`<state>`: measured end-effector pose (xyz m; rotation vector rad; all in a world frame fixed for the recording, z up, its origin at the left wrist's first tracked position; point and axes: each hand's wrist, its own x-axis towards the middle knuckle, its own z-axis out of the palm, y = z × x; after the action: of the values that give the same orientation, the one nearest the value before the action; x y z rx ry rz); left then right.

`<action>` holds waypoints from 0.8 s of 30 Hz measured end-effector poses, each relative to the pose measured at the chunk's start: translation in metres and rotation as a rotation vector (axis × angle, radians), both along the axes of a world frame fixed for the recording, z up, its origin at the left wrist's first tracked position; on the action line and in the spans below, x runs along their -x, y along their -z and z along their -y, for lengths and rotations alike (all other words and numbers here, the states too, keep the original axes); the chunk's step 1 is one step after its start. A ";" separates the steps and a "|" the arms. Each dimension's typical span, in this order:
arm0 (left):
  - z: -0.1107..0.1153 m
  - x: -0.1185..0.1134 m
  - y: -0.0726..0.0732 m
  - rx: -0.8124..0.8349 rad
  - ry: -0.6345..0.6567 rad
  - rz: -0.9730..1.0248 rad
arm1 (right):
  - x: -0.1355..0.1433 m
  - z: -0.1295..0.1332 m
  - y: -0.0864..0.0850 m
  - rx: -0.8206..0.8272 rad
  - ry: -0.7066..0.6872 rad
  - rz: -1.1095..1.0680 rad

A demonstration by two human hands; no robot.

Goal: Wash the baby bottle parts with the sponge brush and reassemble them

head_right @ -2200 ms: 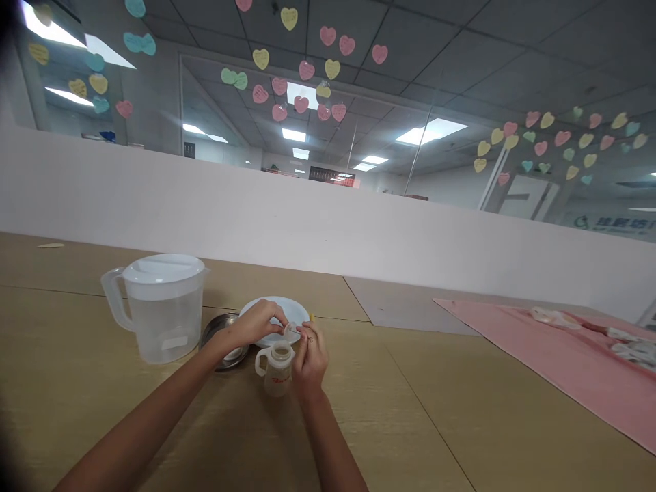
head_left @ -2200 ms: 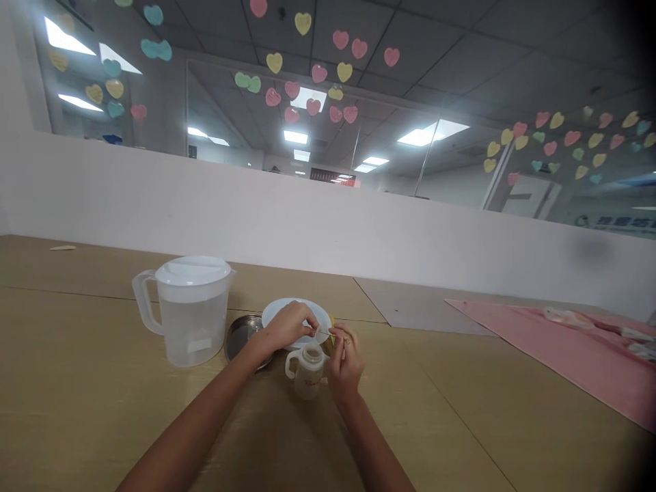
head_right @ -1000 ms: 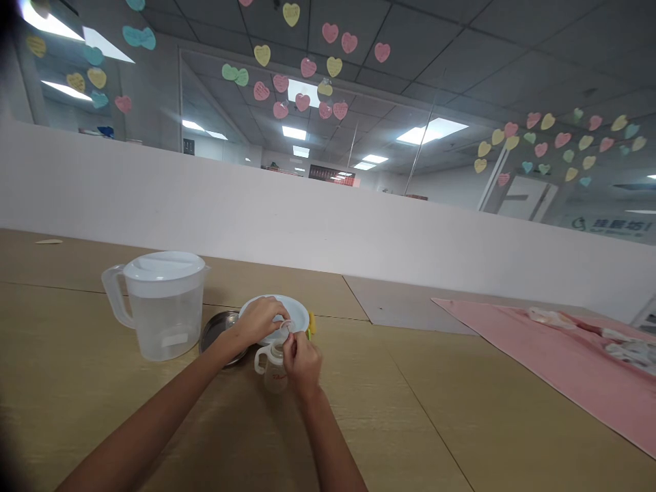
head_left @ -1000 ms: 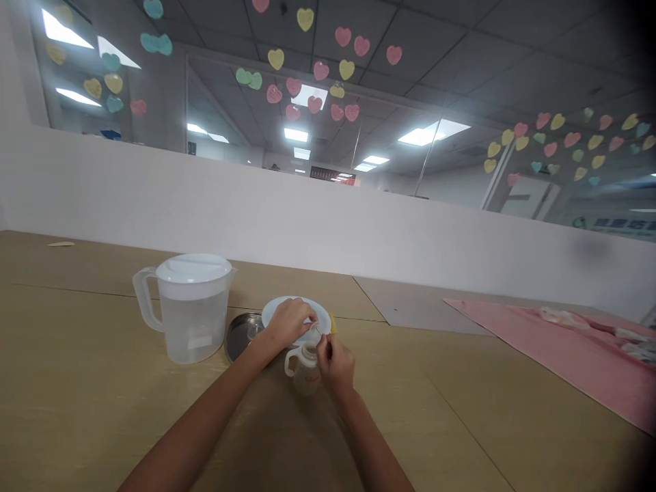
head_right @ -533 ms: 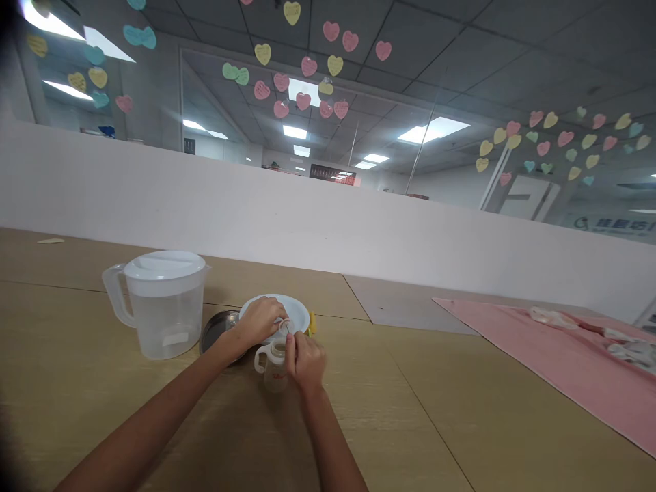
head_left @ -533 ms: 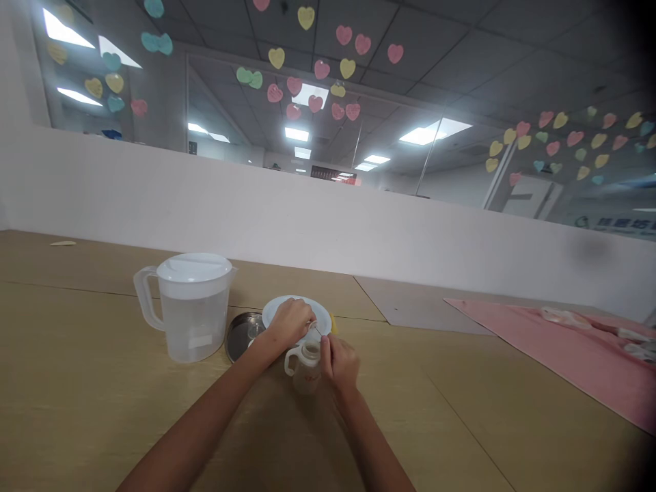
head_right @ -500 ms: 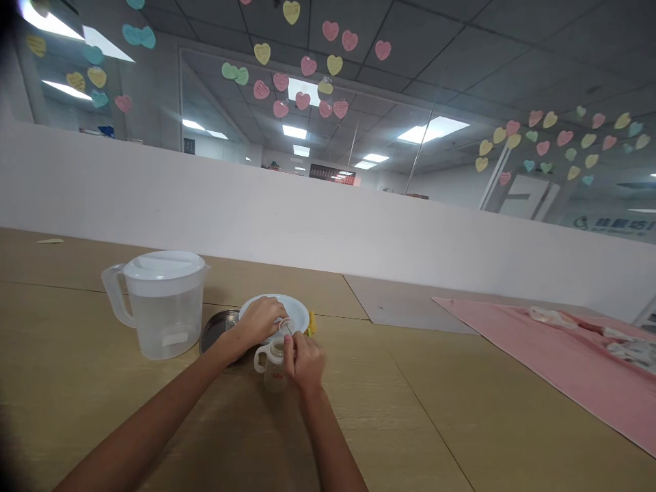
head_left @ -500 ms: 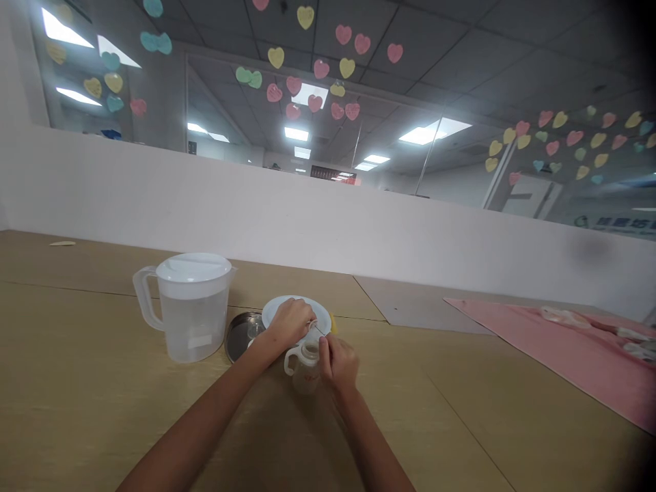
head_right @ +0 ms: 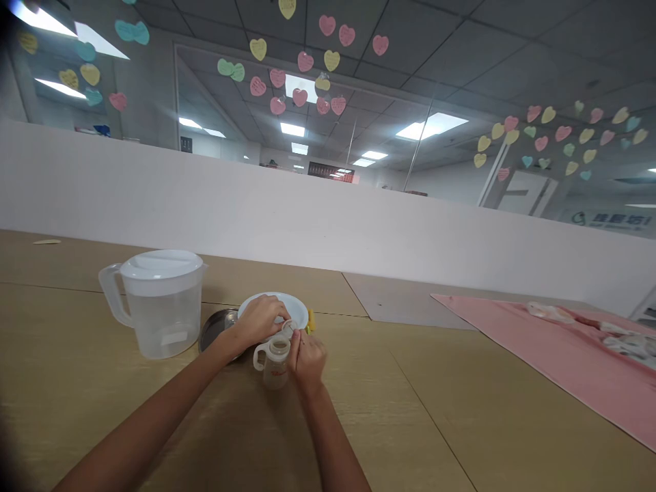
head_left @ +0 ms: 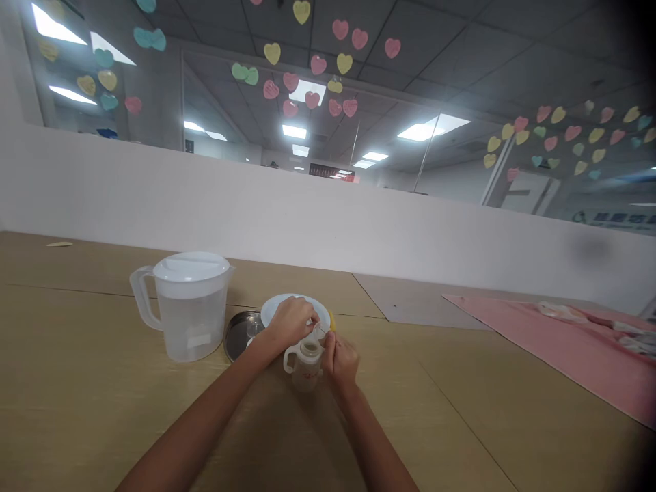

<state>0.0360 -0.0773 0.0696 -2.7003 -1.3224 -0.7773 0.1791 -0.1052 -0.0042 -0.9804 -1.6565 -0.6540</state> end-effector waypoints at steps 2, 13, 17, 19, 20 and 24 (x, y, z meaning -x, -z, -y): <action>-0.003 0.002 0.003 -0.039 -0.013 -0.008 | 0.000 0.001 0.001 -0.044 -0.014 -0.008; -0.023 0.013 0.023 -0.027 -0.029 0.107 | 0.000 0.013 -0.003 -0.177 -0.138 0.027; -0.030 0.020 0.025 -0.060 -0.086 0.049 | -0.001 0.013 -0.002 -0.245 -0.204 -0.040; -0.033 0.027 0.025 -0.075 -0.147 0.021 | -0.002 0.013 -0.001 -0.282 -0.239 -0.149; -0.035 0.031 0.025 -0.077 -0.177 0.013 | -0.004 0.012 -0.001 -0.286 -0.238 -0.198; -0.043 0.043 0.027 -0.025 -0.246 0.009 | -0.007 0.006 -0.001 -0.167 -0.103 -0.189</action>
<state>-0.0075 -0.0342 0.0422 -2.4533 -1.5950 -0.7739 0.1860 -0.1116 -0.0029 -0.8061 -1.4517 -0.6009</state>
